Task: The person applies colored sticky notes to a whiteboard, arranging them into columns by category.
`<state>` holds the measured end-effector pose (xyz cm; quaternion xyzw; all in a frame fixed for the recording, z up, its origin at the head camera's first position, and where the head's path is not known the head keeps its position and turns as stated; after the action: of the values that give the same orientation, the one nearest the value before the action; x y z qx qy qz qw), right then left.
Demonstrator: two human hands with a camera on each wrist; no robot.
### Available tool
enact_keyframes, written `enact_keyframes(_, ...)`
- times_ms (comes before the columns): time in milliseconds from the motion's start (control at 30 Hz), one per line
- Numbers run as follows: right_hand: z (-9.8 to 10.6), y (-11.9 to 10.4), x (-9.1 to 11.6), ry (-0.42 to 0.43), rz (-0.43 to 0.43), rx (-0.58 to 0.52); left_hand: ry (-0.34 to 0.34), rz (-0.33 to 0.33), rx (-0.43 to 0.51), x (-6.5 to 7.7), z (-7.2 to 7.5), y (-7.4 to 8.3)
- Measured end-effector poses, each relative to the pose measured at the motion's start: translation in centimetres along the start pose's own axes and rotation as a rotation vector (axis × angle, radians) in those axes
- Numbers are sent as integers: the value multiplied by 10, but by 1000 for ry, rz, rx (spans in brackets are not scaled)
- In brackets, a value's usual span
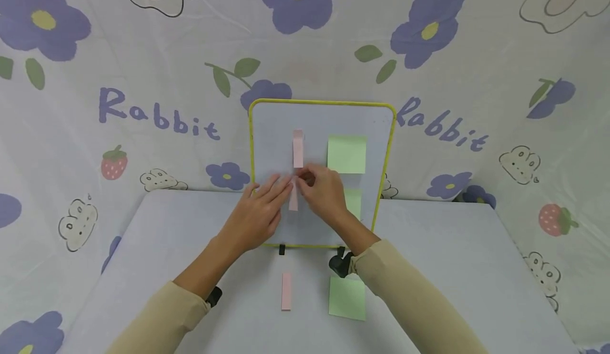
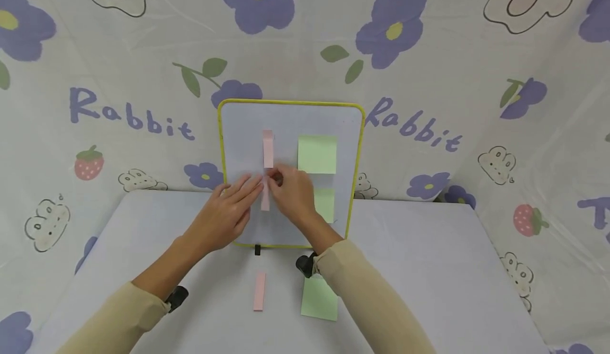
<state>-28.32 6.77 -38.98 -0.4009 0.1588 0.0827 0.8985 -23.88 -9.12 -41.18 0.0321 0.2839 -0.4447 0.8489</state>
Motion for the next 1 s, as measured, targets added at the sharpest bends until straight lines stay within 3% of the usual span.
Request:
enact_keyframes(200,-2,0,-2,-9,-11,13,-22,29,19,-5,-2,-8)
enact_keyframes(433,-1,-1,-2,-11,-13,13,-19,62,176,-9,-3,-12)
enact_keyframes(567,-1,-1,-2,-10,-21,10,-18,90,220,-11,-3,-12)
enact_keyframes(733,-2,1,0,7,-25,5,1,88,206,-14,-2,-9)
enact_keyframes(1000,-5,5,17,124,47,-28,16,72,137,-16,-3,-7)
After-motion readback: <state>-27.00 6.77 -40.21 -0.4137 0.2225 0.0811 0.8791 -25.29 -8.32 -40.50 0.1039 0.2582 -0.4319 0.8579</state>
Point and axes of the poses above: each hand's wrist, its own x-axis away from the middle knuckle, its own z-axis out of the back of the hand, y = z × x, the point moved 4 cm from there along -x, towards the middle knuckle, and after that the axes turned 9 degrees about -z, right-handed, at the moved point
